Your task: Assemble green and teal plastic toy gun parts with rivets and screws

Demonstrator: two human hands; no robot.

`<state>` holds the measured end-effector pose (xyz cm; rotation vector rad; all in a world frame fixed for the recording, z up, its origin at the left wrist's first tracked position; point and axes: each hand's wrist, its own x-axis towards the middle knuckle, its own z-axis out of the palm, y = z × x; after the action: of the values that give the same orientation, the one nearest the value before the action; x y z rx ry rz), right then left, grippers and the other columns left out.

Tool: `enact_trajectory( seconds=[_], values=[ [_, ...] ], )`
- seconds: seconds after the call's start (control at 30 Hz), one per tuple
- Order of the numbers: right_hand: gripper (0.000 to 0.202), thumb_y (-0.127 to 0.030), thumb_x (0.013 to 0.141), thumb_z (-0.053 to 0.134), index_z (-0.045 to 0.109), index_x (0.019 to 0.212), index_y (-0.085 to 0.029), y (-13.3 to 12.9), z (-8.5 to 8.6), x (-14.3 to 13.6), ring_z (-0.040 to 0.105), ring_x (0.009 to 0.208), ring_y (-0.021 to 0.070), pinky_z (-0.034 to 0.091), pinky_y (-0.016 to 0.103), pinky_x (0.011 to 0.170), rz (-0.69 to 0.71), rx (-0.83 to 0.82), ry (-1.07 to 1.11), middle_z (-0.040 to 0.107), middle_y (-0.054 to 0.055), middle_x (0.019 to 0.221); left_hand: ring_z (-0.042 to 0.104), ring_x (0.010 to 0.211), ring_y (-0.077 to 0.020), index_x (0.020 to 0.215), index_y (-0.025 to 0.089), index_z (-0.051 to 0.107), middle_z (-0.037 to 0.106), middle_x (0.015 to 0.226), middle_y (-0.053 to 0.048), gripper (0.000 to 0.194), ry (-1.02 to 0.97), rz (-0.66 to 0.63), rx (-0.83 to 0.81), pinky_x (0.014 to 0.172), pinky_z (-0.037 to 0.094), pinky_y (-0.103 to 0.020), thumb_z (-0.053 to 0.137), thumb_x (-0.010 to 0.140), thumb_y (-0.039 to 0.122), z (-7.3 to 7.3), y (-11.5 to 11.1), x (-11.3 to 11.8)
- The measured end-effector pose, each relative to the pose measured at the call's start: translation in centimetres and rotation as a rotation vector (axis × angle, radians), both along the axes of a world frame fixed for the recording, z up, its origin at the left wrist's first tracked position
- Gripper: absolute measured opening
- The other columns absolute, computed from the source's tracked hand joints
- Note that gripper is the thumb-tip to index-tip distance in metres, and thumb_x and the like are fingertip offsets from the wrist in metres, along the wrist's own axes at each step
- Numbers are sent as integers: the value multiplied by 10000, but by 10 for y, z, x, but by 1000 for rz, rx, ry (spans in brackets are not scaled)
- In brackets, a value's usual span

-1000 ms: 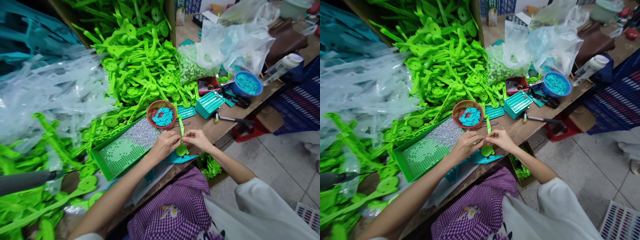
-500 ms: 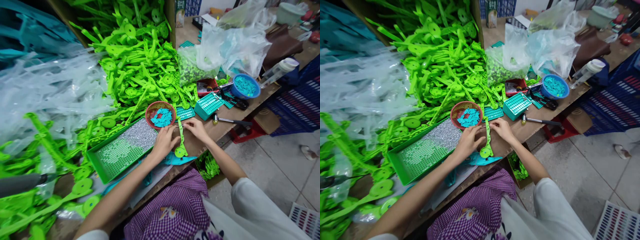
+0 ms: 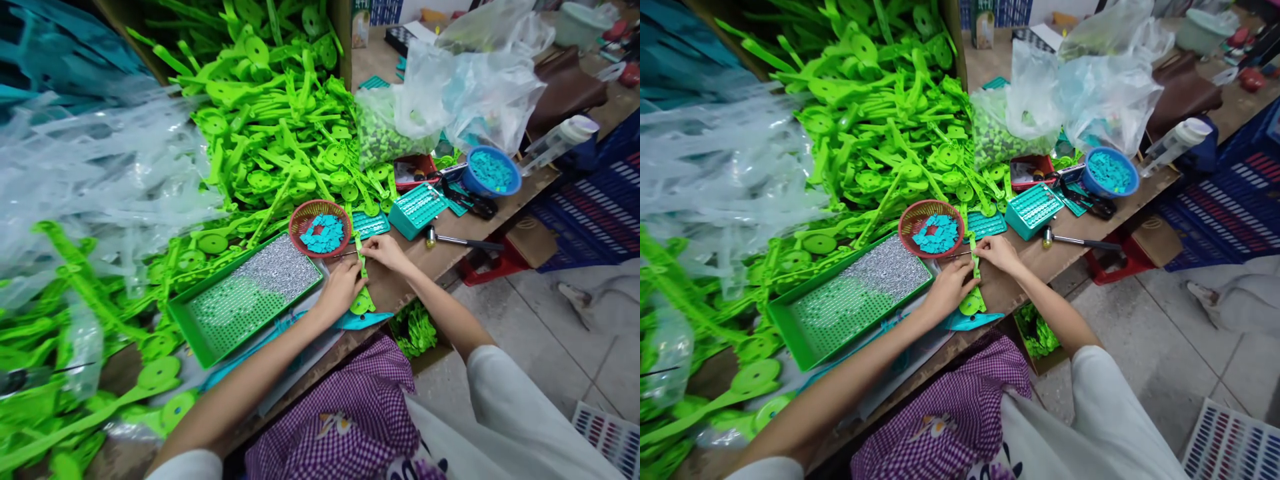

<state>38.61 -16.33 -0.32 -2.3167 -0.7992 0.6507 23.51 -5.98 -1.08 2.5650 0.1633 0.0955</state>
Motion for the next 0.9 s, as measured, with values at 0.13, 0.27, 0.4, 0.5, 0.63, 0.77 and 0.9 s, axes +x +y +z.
enact_trajectory(
  seconds=[0.13, 0.27, 0.4, 0.5, 0.63, 0.77, 0.9],
  values=[
    [175, -357, 812, 655, 748, 854, -215, 10, 23, 2, 667, 816, 202, 388, 255, 640, 98, -207, -105, 747, 32, 846, 612, 1097, -281, 1158, 161, 622, 628, 1201, -138, 294, 5, -19, -27, 969, 497, -422, 606, 876, 245, -8, 2, 1],
    [87, -269, 784, 672, 740, 777, -215, 26, 34, 9, 682, 887, 227, 420, 265, 680, 234, -325, -182, 758, 59, 863, 612, 1086, -262, 1073, 191, 651, 633, 1159, -105, 217, -15, -67, -41, 974, 496, -413, 608, 870, 253, -9, 6, 4],
    [123, -249, 767, 716, 685, 665, -188, 33, 32, 18, 682, 714, 176, 434, 229, 619, 307, -348, -66, 701, 31, 610, 612, 1080, -260, 1020, 187, 664, 632, 1148, -103, 180, -10, -73, -62, 969, 498, -406, 614, 865, 264, -6, 8, 5],
    [197, -232, 791, 719, 609, 637, -176, 30, 24, 24, 633, 526, 122, 452, 196, 527, 234, -231, 206, 619, -21, 481, 609, 1085, -271, 1023, 163, 669, 638, 1144, -122, 191, 4, -76, -68, 967, 498, -410, 608, 869, 258, -5, 7, 5],
    [288, -178, 701, 813, 538, 615, -166, 28, 13, 32, 624, 457, 99, 498, 174, 466, 131, -103, 514, 620, -39, 483, 613, 1065, -261, 1028, 176, 674, 642, 1134, -111, 190, -12, -79, -74, 960, 498, -409, 597, 869, 248, -6, 6, 6],
    [309, -154, 682, 828, 525, 621, -162, 26, 8, 34, 636, 458, 103, 509, 161, 441, 114, -50, 582, 620, -36, 475, 614, 1054, -248, 1036, 192, 678, 643, 1124, -94, 197, -32, -65, -82, 951, 501, -397, 594, 867, 247, -9, 5, 5],
    [255, -169, 696, 819, 566, 680, -152, 18, 6, 35, 670, 511, 100, 541, 161, 486, 104, 68, 677, 665, -26, 561, 612, 1056, -251, 1019, 194, 682, 641, 1136, -95, 189, -28, -52, -87, 950, 500, -401, 589, 868, 259, -11, 5, 3]
  ],
)
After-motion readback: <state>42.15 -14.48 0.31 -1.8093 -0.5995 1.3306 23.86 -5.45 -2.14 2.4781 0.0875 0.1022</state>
